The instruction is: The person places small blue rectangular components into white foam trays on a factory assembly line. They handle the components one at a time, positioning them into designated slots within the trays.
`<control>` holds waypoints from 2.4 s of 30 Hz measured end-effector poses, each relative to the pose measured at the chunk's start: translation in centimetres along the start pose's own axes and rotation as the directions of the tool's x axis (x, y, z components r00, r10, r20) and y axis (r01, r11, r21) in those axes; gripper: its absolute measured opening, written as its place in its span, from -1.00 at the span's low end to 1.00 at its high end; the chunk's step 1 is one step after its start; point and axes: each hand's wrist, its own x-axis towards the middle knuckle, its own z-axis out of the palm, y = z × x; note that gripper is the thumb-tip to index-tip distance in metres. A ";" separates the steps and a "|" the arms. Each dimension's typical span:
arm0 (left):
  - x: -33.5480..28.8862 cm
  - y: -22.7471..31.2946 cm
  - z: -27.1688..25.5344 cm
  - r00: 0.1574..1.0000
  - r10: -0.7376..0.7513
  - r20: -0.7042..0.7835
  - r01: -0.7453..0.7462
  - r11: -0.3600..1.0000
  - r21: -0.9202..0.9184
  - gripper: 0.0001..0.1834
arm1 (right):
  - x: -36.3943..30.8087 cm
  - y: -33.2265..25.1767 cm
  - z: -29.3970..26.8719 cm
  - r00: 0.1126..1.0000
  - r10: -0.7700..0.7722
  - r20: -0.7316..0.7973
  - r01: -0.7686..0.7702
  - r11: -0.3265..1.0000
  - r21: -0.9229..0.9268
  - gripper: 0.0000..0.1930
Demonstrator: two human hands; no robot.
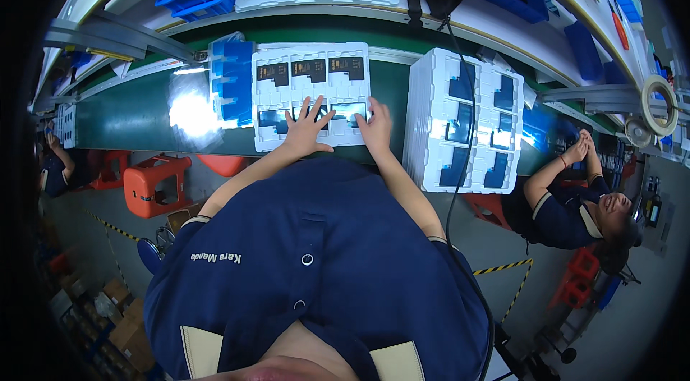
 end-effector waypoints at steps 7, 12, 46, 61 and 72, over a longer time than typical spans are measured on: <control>-3.4 -7.4 -0.8 0.625 -0.371 -0.687 0.301 0.926 -0.226 -0.54 | -1.1 1.8 -0.5 1.000 -0.012 -0.013 0.012 1.000 -0.021 -0.49; -6.4 -16.0 -1.1 0.347 -0.718 -0.604 0.513 0.684 -0.519 -0.61 | -2.1 2.3 0.5 0.998 0.042 0.041 -0.035 0.988 -0.150 -0.45; -10.7 -19.2 -7.0 0.892 -0.317 -0.322 -0.211 0.340 -0.917 -0.87 | -1.3 -18.4 14.9 0.886 -0.063 0.460 -0.225 0.808 0.545 -0.93; -9.8 -24.5 -8.6 0.694 -0.441 -0.569 -0.098 0.724 -0.682 -0.69 | 5.3 -16.4 17.9 0.824 0.247 0.510 -0.549 0.120 0.827 -0.92; -10.8 -25.9 -8.9 0.646 -0.586 -0.489 -0.040 0.614 -0.788 -0.65 | 7.8 -7.8 20.3 0.967 0.191 0.171 -0.246 0.877 0.412 -0.70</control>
